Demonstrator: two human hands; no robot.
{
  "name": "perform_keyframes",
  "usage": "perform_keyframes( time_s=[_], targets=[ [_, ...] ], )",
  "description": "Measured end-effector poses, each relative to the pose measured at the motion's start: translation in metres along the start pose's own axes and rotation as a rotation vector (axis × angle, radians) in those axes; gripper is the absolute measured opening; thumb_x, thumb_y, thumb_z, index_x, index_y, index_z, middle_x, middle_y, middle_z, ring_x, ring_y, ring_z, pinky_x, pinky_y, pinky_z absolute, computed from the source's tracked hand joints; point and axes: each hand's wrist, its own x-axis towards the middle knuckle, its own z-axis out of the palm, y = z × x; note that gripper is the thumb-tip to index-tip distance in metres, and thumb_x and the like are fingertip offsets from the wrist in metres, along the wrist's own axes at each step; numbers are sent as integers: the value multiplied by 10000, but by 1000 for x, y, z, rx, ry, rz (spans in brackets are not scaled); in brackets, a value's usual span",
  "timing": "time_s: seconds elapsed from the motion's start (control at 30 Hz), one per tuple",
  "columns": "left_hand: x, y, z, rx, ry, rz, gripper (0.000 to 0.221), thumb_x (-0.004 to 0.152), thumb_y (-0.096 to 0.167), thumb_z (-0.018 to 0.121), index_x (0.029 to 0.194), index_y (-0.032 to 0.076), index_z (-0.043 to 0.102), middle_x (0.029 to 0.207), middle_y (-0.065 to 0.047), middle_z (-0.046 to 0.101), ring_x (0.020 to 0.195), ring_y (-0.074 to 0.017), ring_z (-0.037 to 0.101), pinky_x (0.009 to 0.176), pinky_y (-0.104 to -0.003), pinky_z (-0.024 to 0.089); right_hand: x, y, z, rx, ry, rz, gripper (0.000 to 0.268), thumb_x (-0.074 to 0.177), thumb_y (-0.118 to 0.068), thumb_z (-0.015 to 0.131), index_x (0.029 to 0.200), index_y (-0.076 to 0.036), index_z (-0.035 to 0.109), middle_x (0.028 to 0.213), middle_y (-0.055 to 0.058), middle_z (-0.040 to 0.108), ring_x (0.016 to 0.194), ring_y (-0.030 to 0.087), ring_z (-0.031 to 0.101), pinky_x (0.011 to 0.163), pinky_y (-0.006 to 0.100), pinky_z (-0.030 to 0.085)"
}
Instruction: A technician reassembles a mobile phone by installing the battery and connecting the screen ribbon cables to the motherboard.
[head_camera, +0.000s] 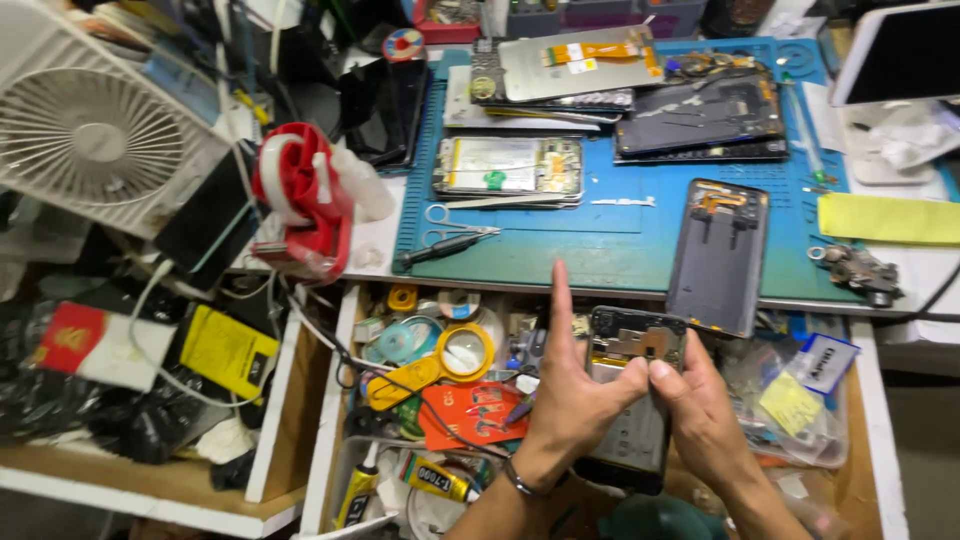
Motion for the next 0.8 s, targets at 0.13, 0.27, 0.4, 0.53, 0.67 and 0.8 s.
perform_keyframes(
  time_s=[0.13, 0.27, 0.4, 0.53, 0.67, 0.8],
  targets=[
    [-5, 6, -2, 3, -12, -7, 1076, 793, 280, 662, 1630, 201, -11, 1738, -123, 95, 1584, -304, 171, 1220, -532, 211, 0, 9, -8, -47, 25, -6, 294, 992, -212, 563, 1220, -28, 541, 1002, 133, 633, 853, 225, 631, 744, 377, 552],
    [-9, 10, -4, -2, 15, -8, 1081, 777, 298, 643, 1631, 205, -12, 1726, -154, 125, 1577, -321, 186, 1220, -519, 228, -3, -6, 4, -65, 33, 53, 223, 1016, -224, 540, 1137, -45, 486, 915, 152, 606, 746, 274, 641, 614, 438, 586],
    [-12, 17, -11, -62, 40, 67, 1091, 811, 261, 637, 1616, 209, -99, 1740, -143, -16, 1596, -324, 83, 1229, -549, 150, -11, -32, 19, -83, -13, 218, 614, 917, -99, 542, 1521, -111, 429, 1189, 187, 644, 977, 304, 633, 795, 478, 552],
    [-17, 28, -16, -57, -30, 24, 1209, 779, 520, 600, 1556, 240, -282, 1693, -174, -227, 1515, -507, 173, 1227, -542, 177, -18, -45, 32, -39, -27, 154, 806, 882, 5, 510, 1644, -161, 307, 1298, 220, 637, 1093, 342, 639, 927, 515, 550],
    [-60, 57, -46, -113, 101, 214, 1122, 907, 533, 555, 1583, 148, -254, 1540, -246, 439, 1445, -354, 428, 1170, -485, 427, -23, -61, 36, 17, 36, 80, 689, 915, -6, 469, 1581, -88, 313, 1277, 283, 629, 1115, 385, 630, 931, 548, 559],
    [-115, 64, -98, 180, 218, 426, 484, 1018, 25, 390, 1498, 80, 409, 1174, -142, 719, 1052, -230, 723, 927, -342, 670, -24, -63, 29, 26, -6, -166, 855, 955, -30, 421, 1622, -361, 1, 1710, 99, 66, 1237, 329, 533, 921, 528, 536]
  ],
)
